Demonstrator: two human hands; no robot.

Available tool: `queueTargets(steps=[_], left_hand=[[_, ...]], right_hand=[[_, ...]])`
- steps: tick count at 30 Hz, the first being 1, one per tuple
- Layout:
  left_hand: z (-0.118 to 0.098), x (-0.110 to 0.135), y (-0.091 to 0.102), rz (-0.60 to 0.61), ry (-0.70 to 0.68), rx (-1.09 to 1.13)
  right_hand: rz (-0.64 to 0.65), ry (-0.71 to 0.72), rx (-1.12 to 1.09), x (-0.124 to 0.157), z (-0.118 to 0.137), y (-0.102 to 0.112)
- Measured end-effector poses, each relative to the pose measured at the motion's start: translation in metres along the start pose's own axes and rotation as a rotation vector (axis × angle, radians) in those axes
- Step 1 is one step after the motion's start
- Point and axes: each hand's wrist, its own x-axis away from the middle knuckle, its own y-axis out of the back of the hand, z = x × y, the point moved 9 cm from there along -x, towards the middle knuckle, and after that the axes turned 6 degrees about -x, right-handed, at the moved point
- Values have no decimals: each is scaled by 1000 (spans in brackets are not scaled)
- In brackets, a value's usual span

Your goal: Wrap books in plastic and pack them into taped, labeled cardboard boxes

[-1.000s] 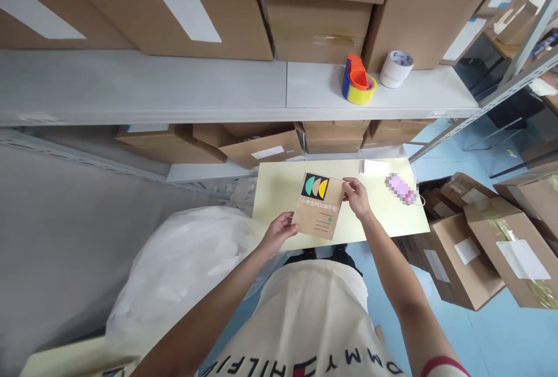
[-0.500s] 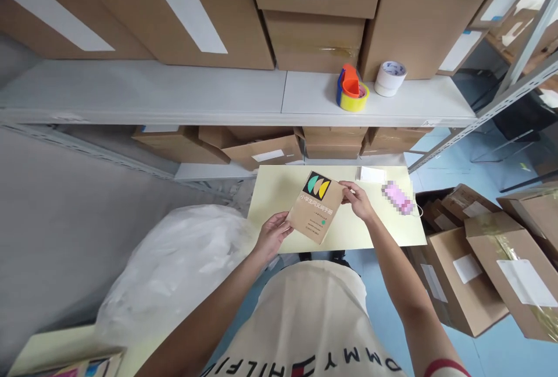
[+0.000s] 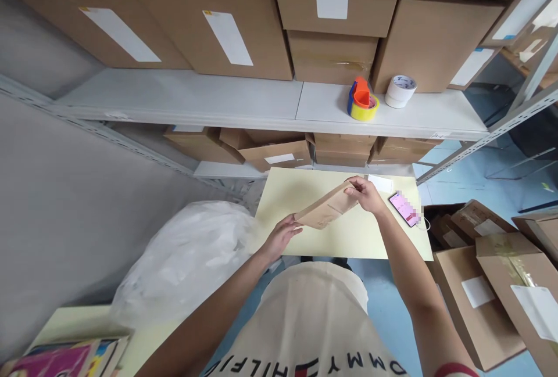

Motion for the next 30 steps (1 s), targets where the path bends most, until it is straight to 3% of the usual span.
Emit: queueTargets(steps=[3, 5, 8, 12, 15, 20, 30], left_hand=[[-16, -2, 4, -57, -161, -94], [-22, -4, 6, -115, -195, -150], [-24, -4, 6, -162, -197, -137], [-19, -1, 6, -201, -152, 27], [-10, 1, 5, -233, -85, 152], [4, 3, -11, -113, 73, 196], [3, 3, -12, -71, 69, 211]], right_hand=[[-34, -48, -28, -4, 0, -7], [-66, -83, -35, -7, 3, -10], [-51, -135, -56, -7, 8, -9], [87, -291, -113, 9, -4, -2], [15, -334, -186, 21, -19, 11], [-223, -236, -305, 18, -28, 27], [-202, -226, -300, 7, -29, 25]])
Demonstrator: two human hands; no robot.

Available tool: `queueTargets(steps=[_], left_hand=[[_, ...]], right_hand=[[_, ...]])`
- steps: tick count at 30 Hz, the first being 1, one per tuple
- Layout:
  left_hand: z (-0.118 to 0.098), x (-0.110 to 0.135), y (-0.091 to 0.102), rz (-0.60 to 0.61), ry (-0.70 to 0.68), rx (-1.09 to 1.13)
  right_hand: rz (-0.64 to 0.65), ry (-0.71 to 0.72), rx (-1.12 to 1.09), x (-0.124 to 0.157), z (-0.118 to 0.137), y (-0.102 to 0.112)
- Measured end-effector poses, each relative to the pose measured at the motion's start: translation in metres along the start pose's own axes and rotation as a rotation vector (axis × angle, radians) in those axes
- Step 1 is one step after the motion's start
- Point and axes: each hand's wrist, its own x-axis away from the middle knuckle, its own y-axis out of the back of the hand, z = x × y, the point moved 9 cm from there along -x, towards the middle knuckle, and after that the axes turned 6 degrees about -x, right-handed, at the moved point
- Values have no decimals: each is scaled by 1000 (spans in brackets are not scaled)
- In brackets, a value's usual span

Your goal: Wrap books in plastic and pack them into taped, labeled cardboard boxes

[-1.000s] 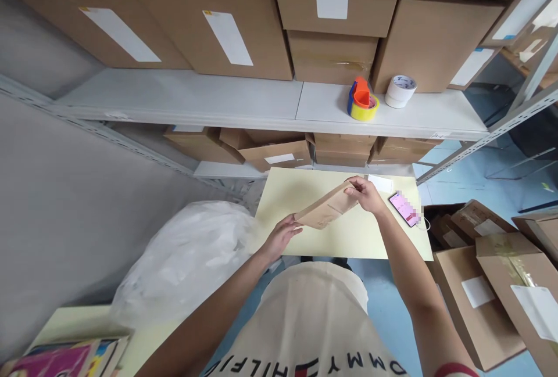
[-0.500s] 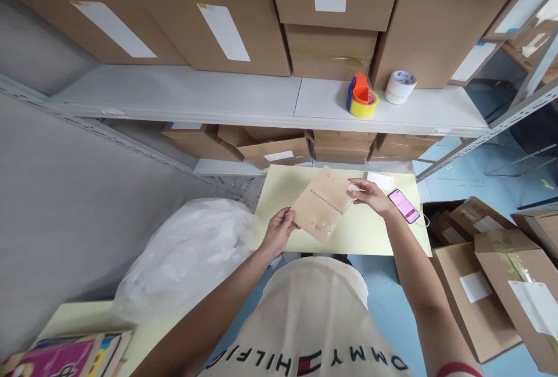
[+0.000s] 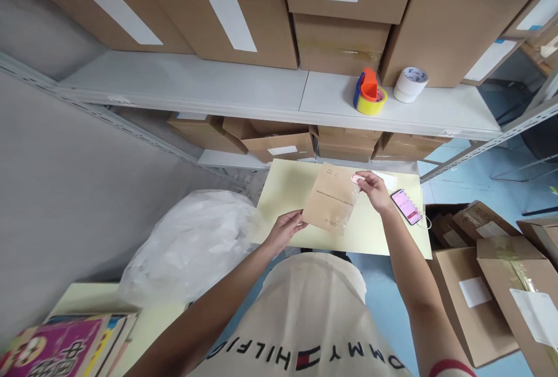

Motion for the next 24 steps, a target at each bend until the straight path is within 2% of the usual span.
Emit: queueTargets(steps=[3, 6, 12, 14, 16, 18, 21, 24], left_hand=[[5, -1, 7, -38, 13, 43], [14, -2, 11, -72, 56, 89], [20, -2, -1, -63, 70, 128], [20, -3, -6, -43, 63, 49], [17, -4, -6, -25, 48, -73], [8, -5, 0, -52, -1, -148], [-24, -3, 10, -141, -180, -200], [-63, 4, -3, -151, -409, -416]], right_hand=[[25, 18, -7, 0, -1, 1], [102, 59, -3, 4, 6, -2], [254, 290, 268, 10, 53, -19], [281, 354, 367, 10, 69, -26], [322, 346, 417, 7, 76, -33], [357, 305, 427, 3, 76, -37], [381, 281, 444, -4, 73, -40], [390, 267, 442, -9, 66, -44]])
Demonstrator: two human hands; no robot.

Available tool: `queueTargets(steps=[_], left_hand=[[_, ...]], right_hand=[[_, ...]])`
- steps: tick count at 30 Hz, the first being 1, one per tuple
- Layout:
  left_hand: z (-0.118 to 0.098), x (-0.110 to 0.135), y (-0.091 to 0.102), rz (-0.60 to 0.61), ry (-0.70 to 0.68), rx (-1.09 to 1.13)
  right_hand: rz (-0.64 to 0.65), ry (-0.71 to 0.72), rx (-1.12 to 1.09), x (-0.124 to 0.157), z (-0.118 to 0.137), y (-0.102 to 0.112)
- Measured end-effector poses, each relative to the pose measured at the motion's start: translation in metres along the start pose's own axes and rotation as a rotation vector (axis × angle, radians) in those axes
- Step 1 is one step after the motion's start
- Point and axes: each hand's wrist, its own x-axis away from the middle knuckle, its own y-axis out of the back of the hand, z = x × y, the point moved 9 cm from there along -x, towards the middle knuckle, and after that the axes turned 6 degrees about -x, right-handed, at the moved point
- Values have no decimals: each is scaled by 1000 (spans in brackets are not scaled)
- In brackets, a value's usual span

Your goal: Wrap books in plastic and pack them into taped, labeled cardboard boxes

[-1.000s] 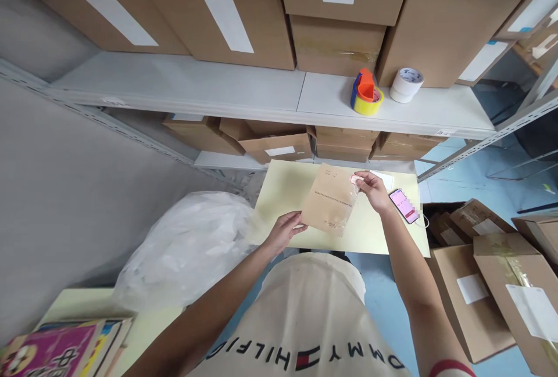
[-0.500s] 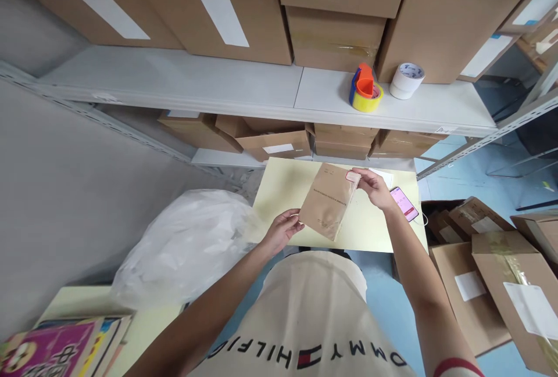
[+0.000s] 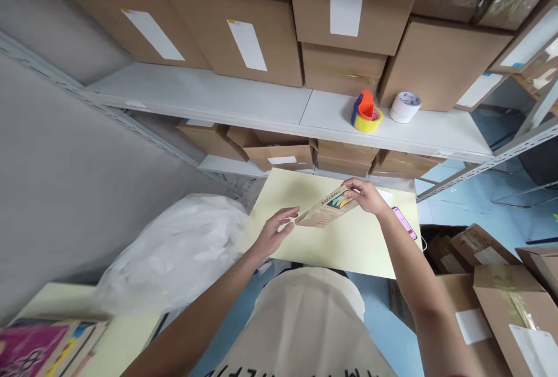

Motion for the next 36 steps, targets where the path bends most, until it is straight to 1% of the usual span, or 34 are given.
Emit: queueTargets(steps=[1, 3, 4, 6, 9, 11, 12, 13, 15, 16, 18, 21, 24, 26, 29, 33, 36], left_hand=[[-12, -2, -4, 6, -62, -75], [-26, -4, -13, -2, -116, -184], [-28, -4, -16, -22, -113, -210], [-24, -2, -19, -80, -71, -203], [-4, 6, -18, -153, 50, -81], [16, 15, -17, -177, 169, 44], [26, 19, -18, -186, 233, 119], [36, 23, -19, -192, 292, 197], [53, 29, -22, -203, 381, 326], [61, 31, -22, -211, 410, 365], [74, 32, -19, -230, 442, 386], [92, 29, -5, -237, 441, 306], [109, 21, 21, -241, 412, 157], [124, 14, 43, -258, 422, 98], [153, -2, 70, -238, 472, 120], [190, -33, 96, -205, 507, 157], [219, -52, 107, -197, 562, 168]], right_hand=[[2, -6, -15, -1, -2, -3], [7, -28, -61, -4, -5, -10], [8, -38, -86, -5, -6, -12], [-9, -42, -128, -7, -8, -13], [-61, -57, -171, -2, -18, -2], [-64, -130, -239, 8, -37, 1], [-56, -180, -295, 16, -50, -2], [-45, -232, -372, 25, -63, -8], [-39, -295, -544, 43, -83, -31], [-39, -315, -585, 52, -92, -45], [-70, -351, -589, 65, -105, -75], [-151, -412, -530, 71, -123, -112], [-226, -461, -499, 60, -141, -138], [-271, -488, -498, 46, -156, -153], [-333, -527, -479, 20, -180, -178], [-395, -589, -424, -14, -212, -211], [-383, -578, -350, -33, -230, -232]])
